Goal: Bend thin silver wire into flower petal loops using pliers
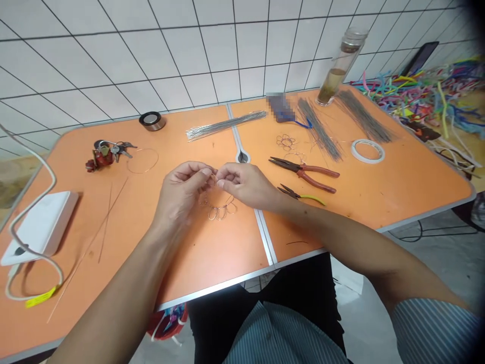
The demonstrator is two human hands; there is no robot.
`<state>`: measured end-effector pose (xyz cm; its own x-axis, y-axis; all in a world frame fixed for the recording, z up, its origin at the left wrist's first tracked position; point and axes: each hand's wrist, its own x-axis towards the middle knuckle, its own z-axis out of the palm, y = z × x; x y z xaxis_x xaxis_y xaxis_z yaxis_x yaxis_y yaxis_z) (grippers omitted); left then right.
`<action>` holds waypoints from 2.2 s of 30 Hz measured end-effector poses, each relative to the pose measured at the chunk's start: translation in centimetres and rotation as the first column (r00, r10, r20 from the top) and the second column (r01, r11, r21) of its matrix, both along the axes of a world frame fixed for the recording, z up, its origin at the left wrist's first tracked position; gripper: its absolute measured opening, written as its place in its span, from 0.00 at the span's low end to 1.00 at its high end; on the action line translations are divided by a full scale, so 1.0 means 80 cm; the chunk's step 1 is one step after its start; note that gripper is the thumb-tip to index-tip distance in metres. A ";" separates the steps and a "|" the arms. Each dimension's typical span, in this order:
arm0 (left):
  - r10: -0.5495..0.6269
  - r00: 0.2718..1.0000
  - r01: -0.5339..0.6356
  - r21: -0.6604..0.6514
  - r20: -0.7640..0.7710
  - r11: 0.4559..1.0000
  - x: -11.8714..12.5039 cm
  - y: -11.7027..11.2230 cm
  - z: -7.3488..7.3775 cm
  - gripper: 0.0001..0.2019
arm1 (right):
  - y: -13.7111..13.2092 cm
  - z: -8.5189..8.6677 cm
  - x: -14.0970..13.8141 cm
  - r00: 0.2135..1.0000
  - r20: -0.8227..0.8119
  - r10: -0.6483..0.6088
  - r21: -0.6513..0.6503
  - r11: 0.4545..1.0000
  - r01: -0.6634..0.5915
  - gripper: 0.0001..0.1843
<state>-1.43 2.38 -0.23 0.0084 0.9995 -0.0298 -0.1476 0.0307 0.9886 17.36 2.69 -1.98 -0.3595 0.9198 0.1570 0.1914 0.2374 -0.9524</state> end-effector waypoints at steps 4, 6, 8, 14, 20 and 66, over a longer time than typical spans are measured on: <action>0.066 0.997 -0.066 -0.002 0.035 0.998 -0.006 0.004 0.006 0.05 | 0.007 0.030 0.017 0.998 0.027 -0.054 0.122 0.991 0.050 0.04; 0.082 0.996 -0.081 -0.011 0.043 0.997 -0.010 0.007 0.006 0.04 | 0.008 0.057 0.034 0.990 0.045 -0.136 0.173 0.977 0.126 0.03; 0.074 0.996 -0.072 -0.038 0.053 0.997 -0.012 0.011 0.005 0.04 | -0.001 0.084 0.057 0.972 0.134 -0.195 0.216 0.963 0.164 0.04; 0.041 0.995 -0.031 -0.114 0.086 0.993 -0.009 0.011 0.006 0.06 | -0.088 0.084 0.139 0.588 0.712 -0.384 0.331 0.922 0.201 0.05; -0.026 0.997 0.031 -0.076 0.069 0.997 -0.006 0.006 0.007 0.06 | -0.159 0.026 0.170 0.204 0.913 -0.353 0.320 0.931 0.177 0.20; -0.075 0.960 0.097 -0.069 0.269 0.993 -0.012 0.013 0.005 0.09 | -0.020 0.080 0.134 0.985 -0.114 -0.127 -0.552 0.833 0.043 0.21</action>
<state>-2.38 3.46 0.21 0.1128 0.9890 -0.0953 -0.3973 0.1328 0.9080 28.09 1.07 4.45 -0.2885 0.8962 -0.3371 0.0415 -0.3401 -0.9395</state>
